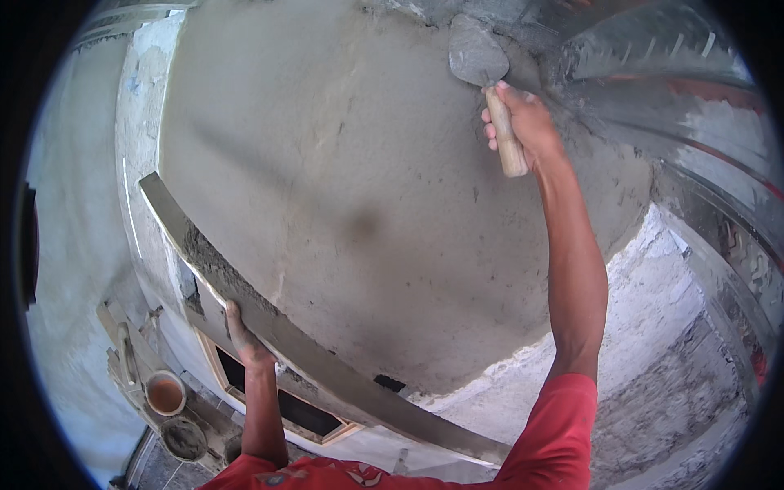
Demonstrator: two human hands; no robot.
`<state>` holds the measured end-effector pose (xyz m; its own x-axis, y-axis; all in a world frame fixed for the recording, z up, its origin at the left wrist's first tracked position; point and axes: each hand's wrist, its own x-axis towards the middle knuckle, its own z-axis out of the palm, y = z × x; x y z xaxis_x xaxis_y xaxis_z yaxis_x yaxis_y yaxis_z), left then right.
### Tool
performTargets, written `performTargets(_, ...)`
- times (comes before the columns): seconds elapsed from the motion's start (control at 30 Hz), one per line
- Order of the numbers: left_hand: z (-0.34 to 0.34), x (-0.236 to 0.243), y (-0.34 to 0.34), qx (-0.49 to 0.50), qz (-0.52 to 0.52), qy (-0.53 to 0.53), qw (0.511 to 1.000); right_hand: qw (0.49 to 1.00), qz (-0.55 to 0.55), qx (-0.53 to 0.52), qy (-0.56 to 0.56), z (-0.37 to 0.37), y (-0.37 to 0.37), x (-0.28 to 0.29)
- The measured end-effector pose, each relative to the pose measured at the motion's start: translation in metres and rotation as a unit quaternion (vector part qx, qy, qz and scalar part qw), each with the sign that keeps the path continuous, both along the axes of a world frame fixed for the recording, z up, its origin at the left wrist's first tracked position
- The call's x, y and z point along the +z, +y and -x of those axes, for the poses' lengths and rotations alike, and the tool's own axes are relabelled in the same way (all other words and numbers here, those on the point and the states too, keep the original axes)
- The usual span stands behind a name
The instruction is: The person applies and smooths plaster on a ceiling using a straightedge and a trowel, then uses a float for a final finish.
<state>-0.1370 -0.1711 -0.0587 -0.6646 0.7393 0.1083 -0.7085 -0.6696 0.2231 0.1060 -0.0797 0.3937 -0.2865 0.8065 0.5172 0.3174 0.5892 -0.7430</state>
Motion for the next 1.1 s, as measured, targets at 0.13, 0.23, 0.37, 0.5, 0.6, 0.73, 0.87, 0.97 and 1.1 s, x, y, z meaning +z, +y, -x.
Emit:
performTargets(0.13, 0.006, -0.015, 0.001, -0.038, -0.005, 0.026, 0.999, 1.000, 0.003, -0.015, -0.002, -0.020, -0.004, -0.006)
performTargets(0.23, 0.003, 0.003, -0.009, -0.007, 0.017, 0.015, 1.000, 0.993, -0.019, -0.115, 0.031, -0.052, -0.014, -0.036)
performTargets(0.37, 0.012, -0.001, -0.001, -0.007, -0.003, -0.005, 1.000, 0.989, -0.095, -0.091, 0.066, -0.048, -0.030, -0.083)
performTargets(0.5, 0.015, -0.011, 0.003, -0.013, 0.005, 0.031, 0.999, 0.988, -0.053, -0.001, 0.149, -0.003, -0.011, -0.089)
performTargets(0.6, 0.008, -0.009, 0.004, -0.003, 0.022, 0.036, 0.999, 0.989, -0.020, 0.019, 0.149, 0.036, 0.013, -0.067)
performTargets(0.73, 0.012, -0.021, 0.008, -0.010, 0.012, 0.036, 0.999, 0.981, 0.010, 0.006, 0.192, 0.095, 0.012, -0.067)
performTargets(0.87, 0.006, -0.011, 0.011, 0.010, 0.022, 0.028, 0.999, 0.984, 0.025, 0.012, 0.178, 0.106, 0.020, -0.085)
performTargets(0.97, 0.011, -0.013, 0.014, 0.003, 0.017, 0.043, 0.999, 0.988, 0.015, -0.013, 0.150, 0.109, 0.023, -0.093)
performTargets(1.1, 0.004, -0.007, 0.011, -0.024, 0.037, 0.008, 0.999, 0.995, 0.004, -0.054, 0.081, 0.084, 0.037, -0.120)
